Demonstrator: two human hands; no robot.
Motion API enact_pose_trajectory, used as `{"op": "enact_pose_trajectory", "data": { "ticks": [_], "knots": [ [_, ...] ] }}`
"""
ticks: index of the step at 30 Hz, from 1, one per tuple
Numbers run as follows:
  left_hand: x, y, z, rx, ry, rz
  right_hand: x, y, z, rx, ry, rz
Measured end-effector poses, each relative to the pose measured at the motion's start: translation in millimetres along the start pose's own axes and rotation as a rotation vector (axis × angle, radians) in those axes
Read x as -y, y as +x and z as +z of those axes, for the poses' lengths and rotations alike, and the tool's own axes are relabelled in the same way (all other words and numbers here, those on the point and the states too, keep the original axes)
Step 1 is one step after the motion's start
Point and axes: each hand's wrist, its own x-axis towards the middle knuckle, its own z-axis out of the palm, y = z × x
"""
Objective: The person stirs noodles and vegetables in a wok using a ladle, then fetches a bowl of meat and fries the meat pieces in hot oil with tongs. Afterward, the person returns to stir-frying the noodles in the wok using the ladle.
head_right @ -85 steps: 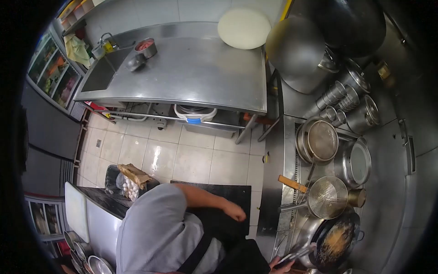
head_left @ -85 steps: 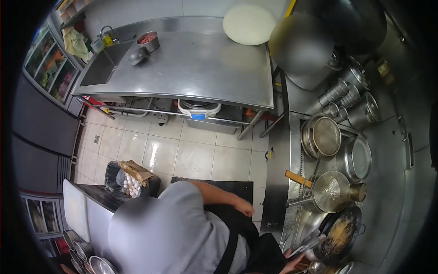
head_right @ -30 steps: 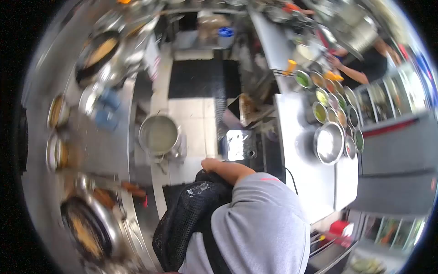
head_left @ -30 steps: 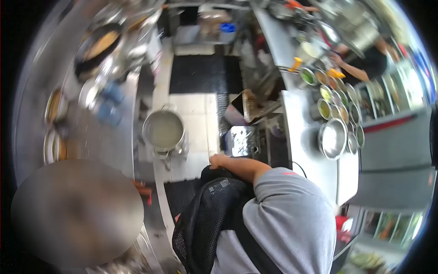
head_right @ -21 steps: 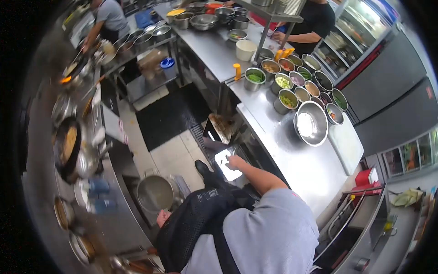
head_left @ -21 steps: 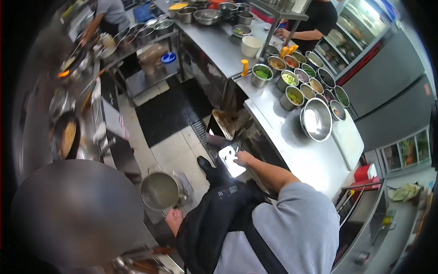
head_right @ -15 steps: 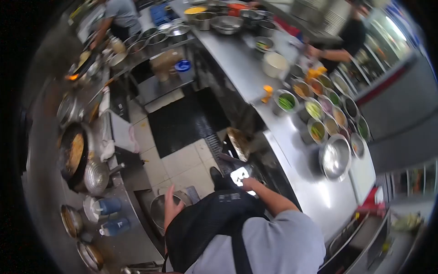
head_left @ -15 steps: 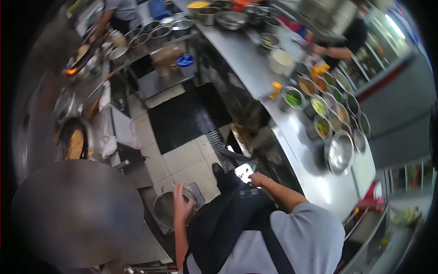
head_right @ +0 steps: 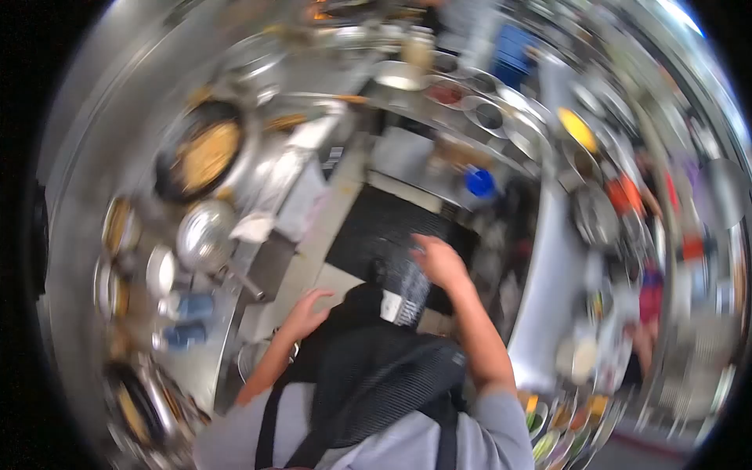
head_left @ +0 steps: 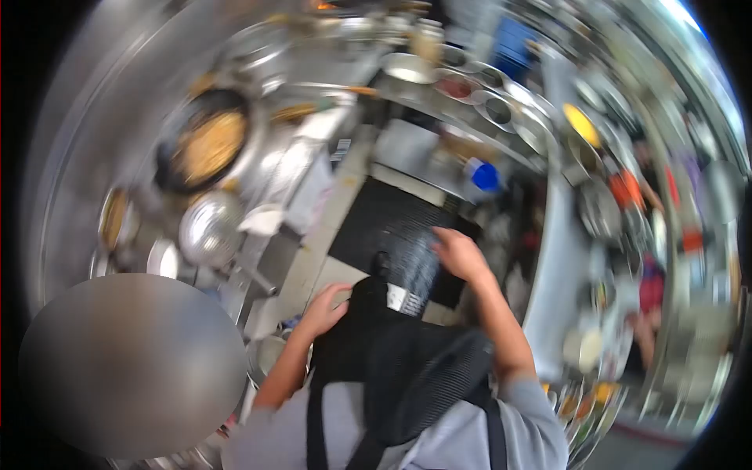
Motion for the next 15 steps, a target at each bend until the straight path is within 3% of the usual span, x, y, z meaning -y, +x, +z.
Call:
{"op": "enact_pose_trajectory", "data": {
  "ticks": [2, 3, 4, 7, 10, 11, 13, 14, 15],
  "knots": [
    [18.5, 61.2, -25.4, 0.026, 0.005, 0.06, 10.5, 40.4, -19.7, 0.038, 0.16, 0.091],
    [36.8, 94.1, -30.4, 0.026, -0.002, 0.066, -18.0, 55.2, -3.1, 0.004, 0.286, 0.098],
    [49.5, 130.5, -35.5, 0.044, -0.011, 0.085, -56.4, 63.4, 14.9, 0.009, 0.286, 0.142],
    [31.5, 219.1, -63.3, -0.029, 0.046, 0.213, -87.8, 69.8, -4.1, 0.332, -0.044, 0.276],
    [4.6, 272.9, -99.3, -0.101, 0.045, 0.167, -101.1, 83.3, -13.3, 0.264, 0.185, 0.327],
    [-0.7, 285.3, -110.9, -0.147, 0.067, 0.143, -124.2, 100.6, -4.8, 0.278, 0.184, 0.302],
    [6.5, 303.6, -127.3, -0.248, 0.163, 0.084, -177.3, 149.0, 28.0, 0.562, 0.276, 0.148],
    [14.8, 306.5, -134.5, -0.308, 0.164, 0.011, -177.1, 175.3, 22.1, 0.598, 0.074, 0.18],
    [21.7, 302.7, -137.1, -0.365, 0.156, -0.069, -131.9, 224.5, -1.2, 0.598, 0.029, 0.1]
  ]
}}
